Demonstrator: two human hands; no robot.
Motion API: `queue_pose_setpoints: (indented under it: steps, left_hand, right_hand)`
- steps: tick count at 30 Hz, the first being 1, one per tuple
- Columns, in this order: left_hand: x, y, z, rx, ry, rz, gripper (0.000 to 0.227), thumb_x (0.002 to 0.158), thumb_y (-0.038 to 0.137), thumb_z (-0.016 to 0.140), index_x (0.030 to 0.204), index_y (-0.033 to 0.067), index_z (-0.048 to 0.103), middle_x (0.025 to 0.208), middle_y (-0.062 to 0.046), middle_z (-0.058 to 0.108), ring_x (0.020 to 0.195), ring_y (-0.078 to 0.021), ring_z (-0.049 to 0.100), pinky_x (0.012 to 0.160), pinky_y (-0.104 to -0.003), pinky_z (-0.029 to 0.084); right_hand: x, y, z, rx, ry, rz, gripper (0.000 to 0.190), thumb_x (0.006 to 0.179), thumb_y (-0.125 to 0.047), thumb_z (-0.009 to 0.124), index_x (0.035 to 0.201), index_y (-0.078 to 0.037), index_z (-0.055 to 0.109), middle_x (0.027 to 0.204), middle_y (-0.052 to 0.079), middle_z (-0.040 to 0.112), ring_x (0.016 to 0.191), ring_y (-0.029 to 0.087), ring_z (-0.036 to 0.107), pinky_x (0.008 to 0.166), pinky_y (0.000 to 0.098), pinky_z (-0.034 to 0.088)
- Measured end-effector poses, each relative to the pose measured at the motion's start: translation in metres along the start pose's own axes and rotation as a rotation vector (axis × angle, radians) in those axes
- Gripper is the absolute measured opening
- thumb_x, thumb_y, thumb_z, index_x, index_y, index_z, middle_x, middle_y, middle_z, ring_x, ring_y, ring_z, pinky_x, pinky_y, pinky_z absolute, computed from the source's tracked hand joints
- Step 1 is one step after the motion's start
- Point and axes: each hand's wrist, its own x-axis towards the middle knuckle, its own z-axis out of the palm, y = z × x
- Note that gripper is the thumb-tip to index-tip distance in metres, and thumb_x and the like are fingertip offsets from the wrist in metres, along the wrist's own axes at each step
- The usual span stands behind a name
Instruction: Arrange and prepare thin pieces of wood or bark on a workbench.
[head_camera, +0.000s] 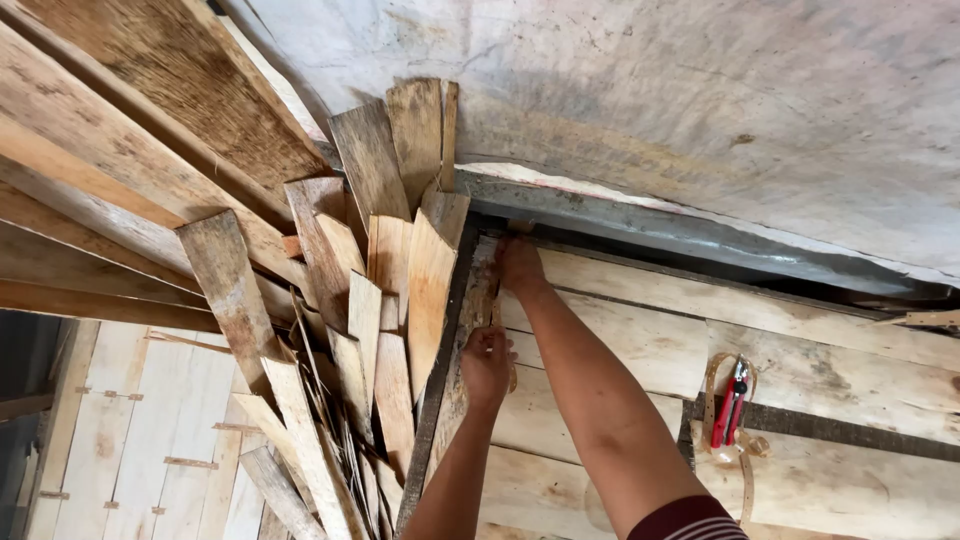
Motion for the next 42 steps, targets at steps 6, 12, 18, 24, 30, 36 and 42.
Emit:
queue_pose_setpoints:
  steps: [6,12,18,24,30,36,42]
  left_hand:
    - [0.006,-0.015,-0.006,0.008,0.049,0.011,0.018,0.098,0.014,0.064,0.101,-0.0035,0.068,0.083,-0.01,0.073,0.071,-0.0149,0.071,0.061,-0.032,0.064]
    - [0.002,-0.015,-0.01,0.036,0.045,0.005,0.018,0.099,0.013,0.065,0.104,-0.0042,0.07,0.084,-0.01,0.072,0.074,-0.0125,0.071,0.063,-0.032,0.065]
    - [-0.002,-0.04,-0.028,0.058,-0.022,0.082,0.023,0.098,0.009,0.063,0.115,-0.005,0.07,0.087,-0.011,0.075,0.07,-0.0138,0.07,0.066,-0.029,0.059]
    - [-0.038,0.023,-0.027,0.141,-0.026,-0.018,0.029,0.098,0.015,0.066,0.122,-0.0003,0.066,0.083,-0.008,0.075,0.069,-0.0127,0.068,0.064,-0.029,0.055]
    - [-0.052,-0.029,-0.017,0.091,-0.192,0.18,0.022,0.103,0.016,0.064,0.11,-0.0037,0.067,0.092,-0.009,0.077,0.082,-0.0132,0.072,0.072,-0.029,0.057]
    - [-0.095,0.01,0.013,0.38,-0.279,0.09,0.018,0.098,0.018,0.067,0.102,0.0007,0.072,0.084,-0.011,0.078,0.074,-0.015,0.074,0.066,-0.03,0.056]
    - [-0.127,0.0,0.012,0.564,-0.373,0.113,0.022,0.097,0.026,0.069,0.101,0.0058,0.075,0.08,-0.013,0.077,0.071,-0.0222,0.076,0.064,-0.036,0.056]
  right_hand:
    - [-0.012,-0.009,-0.034,0.067,-0.114,0.015,0.055,0.092,-0.055,0.071,0.11,-0.004,0.076,0.11,0.019,0.075,0.103,0.033,0.072,0.091,0.0433,0.056]
    - [-0.006,-0.018,-0.018,-0.054,-0.032,0.078,0.057,0.092,-0.057,0.07,0.106,-0.003,0.076,0.108,0.018,0.075,0.101,0.032,0.069,0.092,0.0417,0.054]
    - [-0.044,-0.01,-0.03,0.221,0.188,-0.146,0.031,0.092,-0.036,0.076,0.105,-0.008,0.075,0.111,0.014,0.075,0.101,0.032,0.07,0.09,0.0415,0.056]
    - [-0.173,-0.019,-0.074,0.926,0.36,0.127,0.026,0.102,-0.006,0.055,0.124,-0.008,0.068,0.103,0.01,0.075,0.088,0.019,0.07,0.078,0.0284,0.054]
    - [-0.264,-0.007,-0.026,1.227,0.26,0.15,0.024,0.102,-0.011,0.055,0.121,-0.005,0.069,0.103,0.003,0.073,0.097,0.011,0.066,0.084,0.0255,0.052]
    - [-0.317,0.012,-0.005,1.348,0.242,0.296,0.017,0.103,-0.014,0.06,0.107,-0.002,0.07,0.093,0.004,0.072,0.085,0.011,0.066,0.077,0.0274,0.054]
    - [-0.358,0.03,-0.004,1.328,0.125,0.32,0.019,0.104,-0.017,0.059,0.104,-0.001,0.07,0.09,0.005,0.073,0.078,0.012,0.067,0.073,0.0288,0.055]
